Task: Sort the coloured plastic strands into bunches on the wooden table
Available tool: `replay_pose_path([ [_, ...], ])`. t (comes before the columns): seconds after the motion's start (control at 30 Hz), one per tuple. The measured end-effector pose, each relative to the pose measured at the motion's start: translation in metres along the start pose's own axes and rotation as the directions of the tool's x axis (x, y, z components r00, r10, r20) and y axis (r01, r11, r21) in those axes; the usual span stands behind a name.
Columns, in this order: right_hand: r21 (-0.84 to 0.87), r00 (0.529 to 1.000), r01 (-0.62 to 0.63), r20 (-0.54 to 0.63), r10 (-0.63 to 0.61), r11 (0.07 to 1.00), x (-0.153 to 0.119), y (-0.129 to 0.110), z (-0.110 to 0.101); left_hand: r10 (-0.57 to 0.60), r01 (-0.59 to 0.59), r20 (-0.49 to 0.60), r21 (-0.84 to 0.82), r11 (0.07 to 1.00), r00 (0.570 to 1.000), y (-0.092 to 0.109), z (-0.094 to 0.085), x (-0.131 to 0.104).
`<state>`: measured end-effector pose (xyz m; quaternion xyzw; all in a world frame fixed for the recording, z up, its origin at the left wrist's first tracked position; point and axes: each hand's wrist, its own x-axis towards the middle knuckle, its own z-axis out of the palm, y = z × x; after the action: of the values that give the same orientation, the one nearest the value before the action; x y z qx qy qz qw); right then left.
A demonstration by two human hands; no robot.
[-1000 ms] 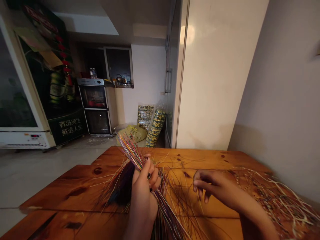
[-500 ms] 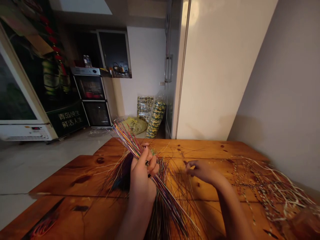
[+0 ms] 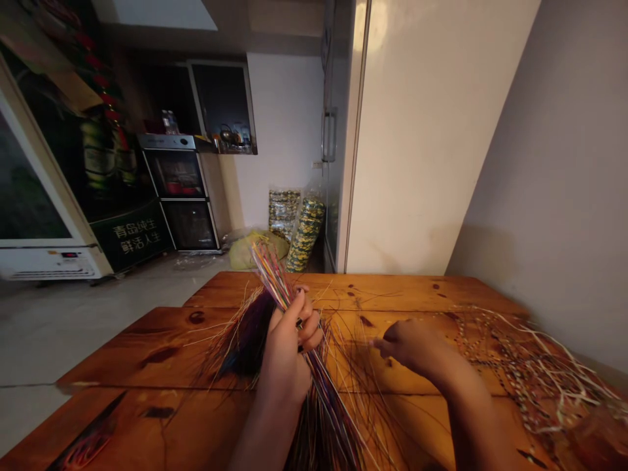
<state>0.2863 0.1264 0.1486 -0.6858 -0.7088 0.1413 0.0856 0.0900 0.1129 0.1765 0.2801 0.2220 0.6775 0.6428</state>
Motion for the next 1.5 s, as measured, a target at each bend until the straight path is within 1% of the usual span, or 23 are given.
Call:
replay_pose_path([
  [0.07,0.066,0.983,0.062,-0.178,-0.049,0.996,-0.011,-0.014,-0.007,-0.088,0.087,0.053,0.030,0.996,0.995,-0.001,0.000,-0.001],
  [0.13,0.188,0.931,0.195,-0.343,-0.122,0.963,-0.021,-0.029,-0.013,-0.194,0.187,0.127,0.064,0.980,0.973,-0.002,0.000,-0.003],
  [0.17,0.263,0.901,0.274,-0.407,-0.151,0.925,-0.026,-0.036,-0.015,-0.247,0.237,0.166,0.081,0.968,0.955,-0.003,0.000,-0.004],
  [0.23,0.426,0.852,0.412,-0.494,-0.174,0.806,-0.032,-0.050,-0.016,-0.332,0.315,0.236,0.111,0.943,0.913,-0.004,0.000,-0.007],
  [0.3,0.562,0.835,0.477,-0.530,-0.148,0.676,-0.034,-0.060,-0.014,-0.385,0.360,0.282,0.135,0.923,0.879,-0.005,0.000,-0.008],
  [0.37,0.644,0.834,0.498,-0.538,-0.119,0.581,-0.032,-0.067,-0.009,-0.415,0.381,0.309,0.166,0.910,0.856,-0.007,-0.001,-0.009],
  [0.43,0.682,0.835,0.507,-0.541,-0.104,0.527,-0.026,-0.069,-0.004,-0.432,0.386,0.314,0.201,0.900,0.845,-0.009,-0.001,-0.009],
  [0.5,0.695,0.836,0.508,-0.540,-0.097,0.509,-0.020,-0.067,0.001,-0.453,0.397,0.304,0.227,0.889,0.838,-0.011,-0.002,-0.008],
  [0.57,0.695,0.835,0.506,-0.544,-0.087,0.511,-0.015,-0.065,0.004,-0.467,0.407,0.294,0.243,0.881,0.834,-0.014,-0.002,-0.008],
  [0.67,0.689,0.819,0.532,-0.566,-0.094,0.492,-0.012,-0.061,0.005,-0.470,0.401,0.305,0.263,0.877,0.828,-0.017,-0.002,-0.008],
  [0.73,0.711,0.821,0.539,-0.563,-0.094,0.452,-0.012,-0.060,0.005,-0.468,0.398,0.324,0.260,0.880,0.822,-0.017,-0.002,-0.007],
  [0.8,0.759,0.839,0.522,-0.540,-0.073,0.389,-0.013,-0.059,0.005,-0.464,0.399,0.341,0.244,0.884,0.818,-0.017,-0.002,-0.007],
  [0.9,0.814,0.853,0.503,-0.521,-0.016,0.290,-0.015,-0.059,0.004,-0.458,0.401,0.362,0.224,0.888,0.812,-0.017,-0.004,-0.006],
  [1.07,0.845,0.841,0.504,-0.527,0.123,0.178,-0.018,-0.058,0.000,-0.453,0.377,0.400,0.256,0.890,0.797,-0.018,-0.005,-0.007],
  [1.2,0.840,0.808,0.536,-0.539,0.239,0.082,-0.019,-0.053,-0.004,-0.477,0.366,0.404,0.323,0.873,0.781,-0.017,-0.002,-0.010],
  [1.27,0.833,0.795,0.551,-0.543,0.271,0.054,-0.019,-0.049,-0.007,-0.490,0.357,0.399,0.363,0.861,0.775,-0.016,-0.001,-0.011],
  [1.3,0.834,0.798,0.550,-0.543,0.263,0.053,-0.020,-0.047,-0.008,-0.494,0.353,0.396,0.379,0.856,0.774,-0.017,-0.001,-0.012],
  [1.37,0.843,0.823,0.531,-0.537,0.187,0.083,-0.020,-0.044,-0.009,-0.494,0.346,0.389,0.391,0.853,0.778,-0.018,-0.002,-0.012],
  [1.4,0.852,0.844,0.511,-0.522,0.122,0.112,-0.021,-0.043,-0.009,-0.490,0.343,0.387,0.391,0.854,0.781,-0.019,-0.002,-0.012],
  [1.47,0.867,0.886,0.462,-0.462,-0.046,0.190,-0.022,-0.043,-0.009,-0.481,0.340,0.378,0.381,0.859,0.791,-0.021,-0.003,-0.012],
  [1.5,0.867,0.896,0.443,-0.425,-0.125,0.229,-0.022,-0.044,-0.009,-0.475,0.340,0.371,0.373,0.863,0.798,-0.023,-0.003,-0.011],
])
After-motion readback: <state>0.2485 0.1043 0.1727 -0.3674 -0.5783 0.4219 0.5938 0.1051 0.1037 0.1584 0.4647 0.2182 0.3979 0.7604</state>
